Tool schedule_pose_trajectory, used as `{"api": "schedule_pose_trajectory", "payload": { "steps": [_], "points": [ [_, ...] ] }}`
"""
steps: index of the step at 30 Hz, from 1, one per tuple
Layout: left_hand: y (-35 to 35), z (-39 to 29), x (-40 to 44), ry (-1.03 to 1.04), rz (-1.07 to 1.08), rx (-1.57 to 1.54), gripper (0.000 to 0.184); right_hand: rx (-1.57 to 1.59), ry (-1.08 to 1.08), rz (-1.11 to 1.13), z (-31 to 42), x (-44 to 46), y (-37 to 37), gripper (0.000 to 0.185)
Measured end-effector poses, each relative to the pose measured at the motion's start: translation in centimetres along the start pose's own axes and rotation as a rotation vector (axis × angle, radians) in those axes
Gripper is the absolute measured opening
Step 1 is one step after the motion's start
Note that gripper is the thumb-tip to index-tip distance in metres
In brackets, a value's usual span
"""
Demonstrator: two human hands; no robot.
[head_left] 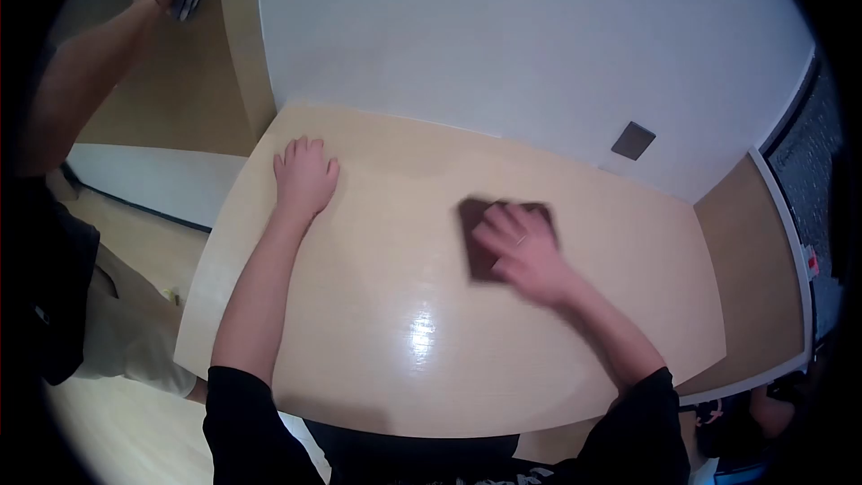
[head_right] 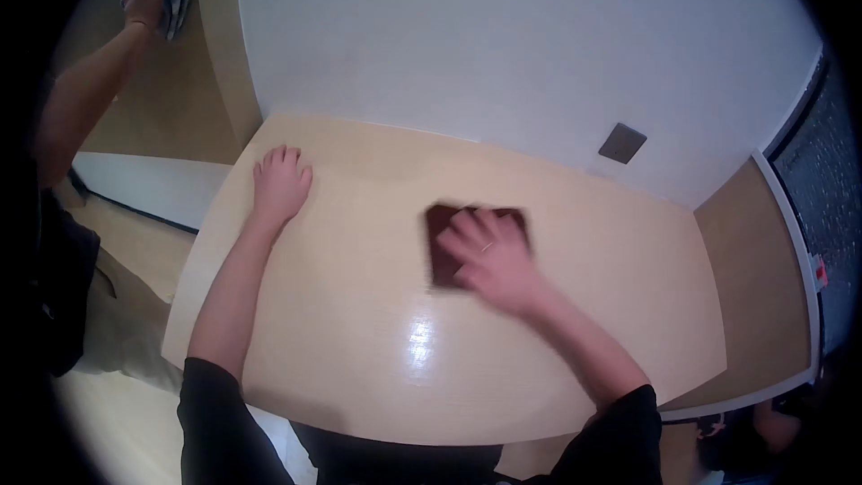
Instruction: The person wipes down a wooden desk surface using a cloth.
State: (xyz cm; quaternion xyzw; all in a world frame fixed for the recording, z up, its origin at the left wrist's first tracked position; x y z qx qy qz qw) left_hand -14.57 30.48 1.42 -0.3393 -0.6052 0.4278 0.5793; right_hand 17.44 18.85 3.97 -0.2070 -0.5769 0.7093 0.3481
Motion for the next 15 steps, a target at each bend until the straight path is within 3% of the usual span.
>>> {"api": "schedule_pose_trajectory", "payload": {
  "steps": [2,5,15],
  "points": [
    [0.2,0.2,-0.1,-0.008,-0.006,0.002,0.041,0.037,-0.293,0.097,6.6,-0.5,2.2,0.059],
    [0.5,0.3,-0.2,0.019,-0.075,0.002,0.040,0.251,-0.522,0.297,13.2,-2.8,3.7,0.058],
    [0.5,0.5,-0.6,-0.002,-0.062,-0.017,0.041,0.288,-0.592,0.214,13.5,3.0,5.8,0.055]
  ]
}}
Point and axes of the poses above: each hand's wrist, its own x-axis towards the middle knuckle, its own y-axis out of the palm, z = x × y, the point moved 6 cm from there along x, towards the middle knuckle, and after that the axes turned 15 degrees about x, right-handed, at the moved point
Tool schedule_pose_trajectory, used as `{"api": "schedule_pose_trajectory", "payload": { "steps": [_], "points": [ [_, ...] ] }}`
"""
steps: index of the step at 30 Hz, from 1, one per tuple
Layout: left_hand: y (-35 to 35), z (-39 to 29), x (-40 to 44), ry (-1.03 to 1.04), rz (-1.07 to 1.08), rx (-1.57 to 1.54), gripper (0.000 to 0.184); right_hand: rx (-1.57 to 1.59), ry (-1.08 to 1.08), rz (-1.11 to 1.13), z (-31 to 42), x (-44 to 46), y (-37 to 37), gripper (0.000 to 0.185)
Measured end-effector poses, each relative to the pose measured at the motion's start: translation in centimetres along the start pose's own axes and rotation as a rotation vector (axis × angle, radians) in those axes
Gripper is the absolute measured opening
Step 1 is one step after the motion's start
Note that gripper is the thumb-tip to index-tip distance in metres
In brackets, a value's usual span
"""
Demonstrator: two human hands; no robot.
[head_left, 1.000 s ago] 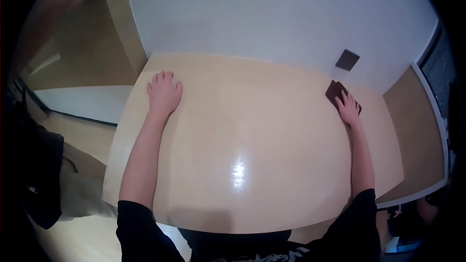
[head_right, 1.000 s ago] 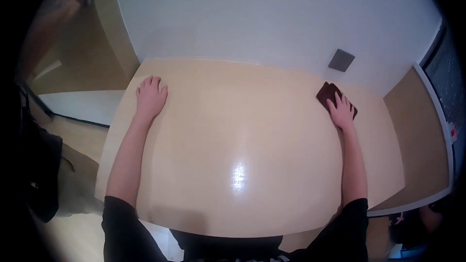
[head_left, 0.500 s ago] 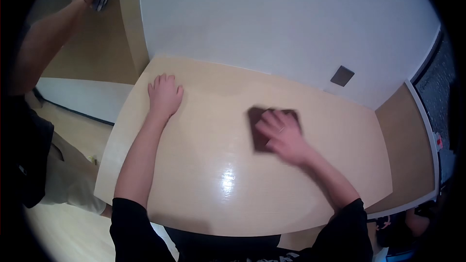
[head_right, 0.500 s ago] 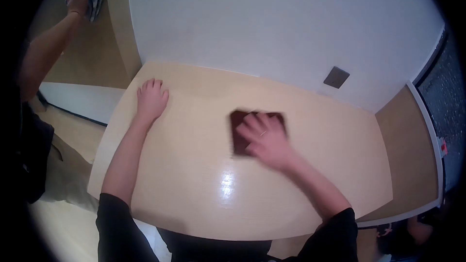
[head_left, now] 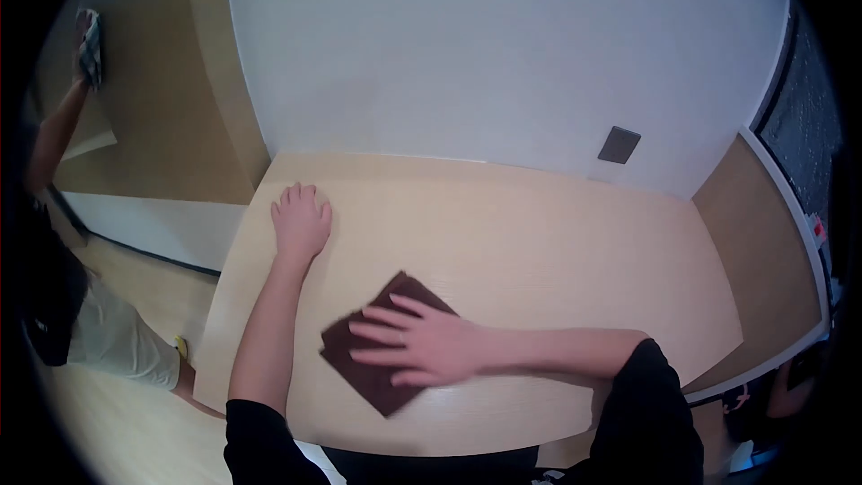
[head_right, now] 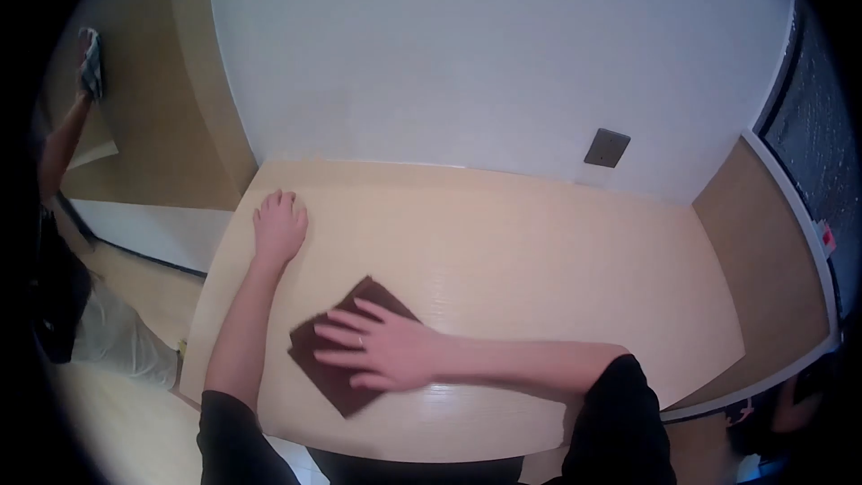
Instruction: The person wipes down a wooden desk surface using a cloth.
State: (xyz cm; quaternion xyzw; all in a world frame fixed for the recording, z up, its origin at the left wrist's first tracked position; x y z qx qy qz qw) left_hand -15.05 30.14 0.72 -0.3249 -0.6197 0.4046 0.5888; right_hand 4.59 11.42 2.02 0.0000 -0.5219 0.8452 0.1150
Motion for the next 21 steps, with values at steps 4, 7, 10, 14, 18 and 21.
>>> {"api": "schedule_pose_trajectory", "payload": {
  "steps": [4,7,10,14,18,21],
  "points": [
    [-0.2,0.2,0.3,-0.014,0.025,-0.024,0.042,-0.168,0.156,-0.279,-7.7,2.4,-3.6,0.054],
    [0.5,0.3,0.6,0.001,0.034,-0.048,0.042,-0.228,0.426,-0.423,-14.9,-0.3,-7.5,0.054],
    [0.2,0.2,0.7,0.000,0.031,-0.069,0.042,-0.278,0.760,-0.568,-21.2,-8.8,-11.2,0.055],
    [0.6,0.1,1.0,0.009,0.034,-0.052,0.042,-0.366,1.215,-0.703,-23.9,-25.6,-14.0,0.061],
    [0.2,-0.1,1.1,-0.014,0.051,-0.049,0.042,-0.398,1.599,-0.784,-19.7,-41.0,-13.9,0.063],
    [0.4,-0.2,1.3,-0.016,0.055,-0.029,0.041,-0.342,1.879,-0.871,-15.4,-50.5,-12.6,0.063]
  ]
}}
Point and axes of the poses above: each hand's wrist, its own x-axis towards the middle knuckle, its own y-axis out of the palm, z = x × y, the point moved 6 cm from there along x, towards the middle knuckle, and after that the axes turned 15 degrees about x, right-handed, at the moved point
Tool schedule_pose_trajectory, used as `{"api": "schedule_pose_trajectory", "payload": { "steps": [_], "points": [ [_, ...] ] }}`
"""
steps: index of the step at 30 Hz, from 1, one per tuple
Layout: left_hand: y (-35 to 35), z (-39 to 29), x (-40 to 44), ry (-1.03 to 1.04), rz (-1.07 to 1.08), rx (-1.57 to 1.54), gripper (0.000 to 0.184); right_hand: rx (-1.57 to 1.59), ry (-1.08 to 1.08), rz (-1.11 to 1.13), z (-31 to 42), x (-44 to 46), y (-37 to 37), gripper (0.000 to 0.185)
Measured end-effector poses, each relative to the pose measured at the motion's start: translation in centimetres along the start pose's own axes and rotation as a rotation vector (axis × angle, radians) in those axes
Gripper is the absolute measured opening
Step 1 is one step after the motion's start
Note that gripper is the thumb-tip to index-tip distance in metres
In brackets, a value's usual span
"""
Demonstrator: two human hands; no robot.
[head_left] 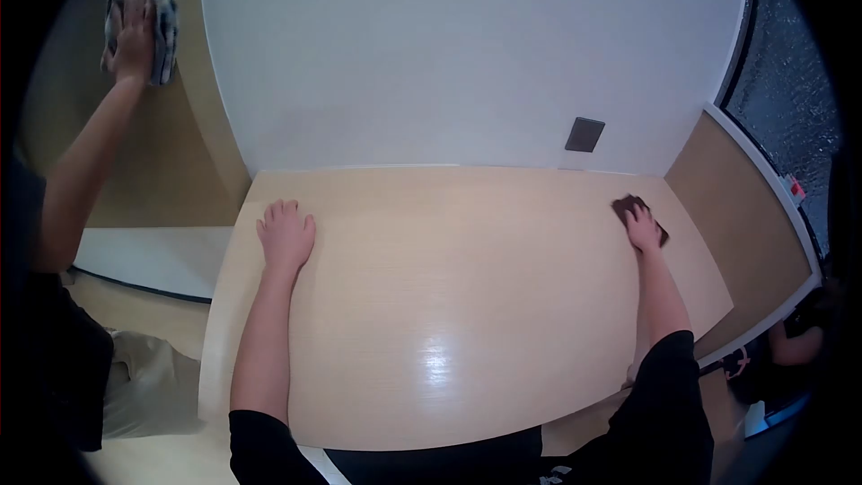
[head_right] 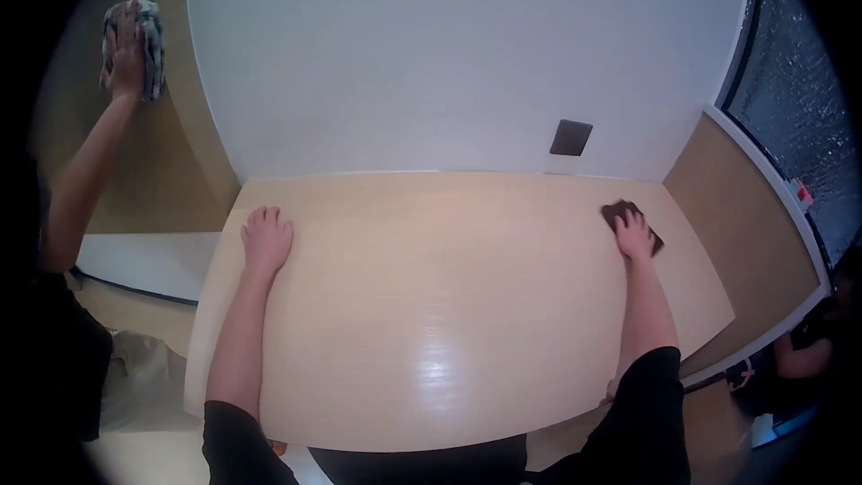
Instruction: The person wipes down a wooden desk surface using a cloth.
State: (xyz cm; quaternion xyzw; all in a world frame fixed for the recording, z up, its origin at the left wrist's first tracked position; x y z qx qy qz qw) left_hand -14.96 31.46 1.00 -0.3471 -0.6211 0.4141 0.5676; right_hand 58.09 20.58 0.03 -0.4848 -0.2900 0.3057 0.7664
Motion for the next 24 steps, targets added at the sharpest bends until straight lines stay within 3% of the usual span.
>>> {"api": "schedule_pose_trajectory", "payload": {
  "steps": [3,9,13,17,20,24],
  "points": [
    [0.0,-0.2,-0.1,0.009,0.008,0.033,0.041,-0.028,0.209,-0.025,-4.0,-1.5,-2.5,0.063],
    [0.4,-0.1,-0.1,0.025,-0.028,0.037,0.040,-0.032,0.215,0.008,0.4,-1.5,-0.7,0.061],
    [0.1,-0.5,0.1,0.036,0.006,0.057,0.037,-0.083,-0.306,-0.040,11.4,-3.9,4.0,0.049],
    [0.3,-0.5,0.0,0.034,-0.078,0.067,0.036,0.117,-0.925,-0.003,26.9,-16.7,6.5,0.043],
    [1.1,-0.3,0.4,0.037,-0.033,0.045,0.035,0.224,-1.231,0.128,34.5,-29.5,6.5,0.045],
    [0.6,-0.1,0.6,0.037,-0.071,0.022,0.037,0.348,-1.563,0.523,37.8,-43.1,5.4,0.055]
  ]
}}
Point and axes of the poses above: each hand's wrist, its own x-axis towards the middle knuckle, its own y-axis out of the palm, z = x × y, the point moved 6 cm from there along x, towards the middle knuckle, and after that the axes turned 15 degrees about x, right-handed, at the moved point
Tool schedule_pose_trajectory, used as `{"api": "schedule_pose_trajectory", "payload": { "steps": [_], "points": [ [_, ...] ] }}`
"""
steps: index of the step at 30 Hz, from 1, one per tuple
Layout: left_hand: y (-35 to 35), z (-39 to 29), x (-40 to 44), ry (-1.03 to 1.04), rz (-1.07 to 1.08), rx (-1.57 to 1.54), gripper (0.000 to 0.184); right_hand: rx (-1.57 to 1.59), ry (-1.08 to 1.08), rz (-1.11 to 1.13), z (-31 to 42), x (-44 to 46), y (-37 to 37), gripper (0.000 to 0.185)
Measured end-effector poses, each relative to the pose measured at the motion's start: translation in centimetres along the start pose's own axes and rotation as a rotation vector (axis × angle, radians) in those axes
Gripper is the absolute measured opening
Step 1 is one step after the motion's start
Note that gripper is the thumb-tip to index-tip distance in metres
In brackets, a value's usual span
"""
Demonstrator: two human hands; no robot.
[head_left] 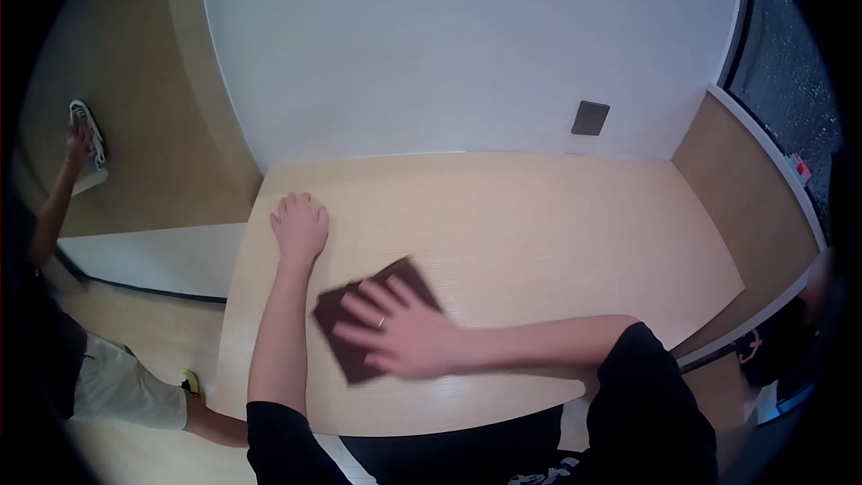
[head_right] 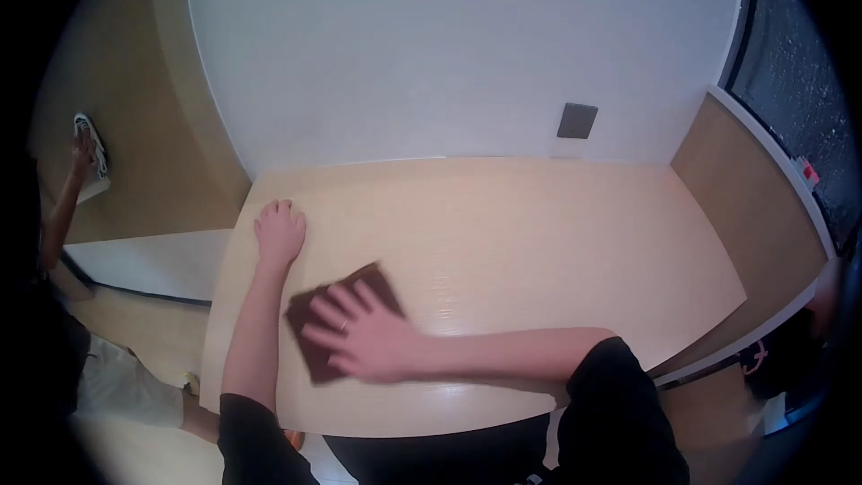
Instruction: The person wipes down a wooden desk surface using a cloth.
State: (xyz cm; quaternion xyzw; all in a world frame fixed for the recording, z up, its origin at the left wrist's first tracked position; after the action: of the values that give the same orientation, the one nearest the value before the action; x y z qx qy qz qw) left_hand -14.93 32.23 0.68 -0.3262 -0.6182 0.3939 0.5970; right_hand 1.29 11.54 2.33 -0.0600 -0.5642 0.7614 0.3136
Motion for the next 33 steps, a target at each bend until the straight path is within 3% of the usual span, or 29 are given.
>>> {"api": "schedule_pose_trajectory", "payload": {
  "steps": [2,5,9,12,15,18,20,21,25,29,31,33],
  "points": [
    [0.1,0.5,-0.1,-0.005,0.015,-0.021,0.038,0.106,-0.104,0.072,2.7,0.7,1.2,0.058],
    [0.1,0.4,-0.3,0.017,-0.004,-0.042,0.040,0.185,-0.101,0.127,0.7,1.2,0.3,0.059],
    [0.1,0.7,-0.3,0.011,0.030,-0.066,0.040,0.056,0.000,-0.169,-7.6,-2.0,-4.4,0.054],
    [0.1,0.7,0.0,0.017,0.055,-0.075,0.040,-0.074,0.398,-0.344,-18.2,-10.9,-10.3,0.051],
    [0.8,0.9,-0.1,0.017,0.043,-0.072,0.039,-0.229,0.814,-0.484,-26.1,-26.3,-16.9,0.051],
    [1.0,0.9,-0.4,0.015,-0.003,-0.064,0.038,-0.359,1.166,-0.573,-28.2,-42.6,-21.9,0.054],
    [0.8,0.7,-0.4,0.009,-0.002,-0.059,0.037,-0.389,1.618,-0.538,-27.6,-50.9,-23.2,0.063],
    [0.4,0.4,-0.6,0.009,-0.002,-0.040,0.036,-0.396,1.708,-0.529,-27.1,-53.5,-23.5,0.063],
    [0.1,0.1,-1.0,0.014,-0.048,0.021,0.034,-0.446,1.658,-0.314,-25.7,-54.0,-24.6,0.060],
    [-0.1,0.0,-0.9,0.005,-0.017,0.016,0.035,-0.375,1.569,-0.470,-30.0,-54.9,-23.9,0.059],
    [-0.6,-0.1,-1.0,0.003,0.032,-0.006,0.036,-0.403,1.543,-0.404,-29.9,-50.0,-23.3,0.058],
    [-0.2,-0.1,-0.9,0.005,0.016,0.004,0.036,-0.399,1.352,-0.344,-32.4,-46.2,-21.6,0.057]
  ]
}}
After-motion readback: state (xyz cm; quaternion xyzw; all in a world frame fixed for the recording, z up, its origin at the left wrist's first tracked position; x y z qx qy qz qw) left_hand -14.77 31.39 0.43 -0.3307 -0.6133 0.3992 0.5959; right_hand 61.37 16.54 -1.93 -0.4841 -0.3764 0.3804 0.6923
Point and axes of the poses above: each hand's wrist, its own x-axis towards the middle knuckle, its own y-axis out of the palm, z = x × y, the point moved 6 cm from there along x, towards the middle knuckle, and after that the axes turned 15 degrees about x, right-handed, at the moved point
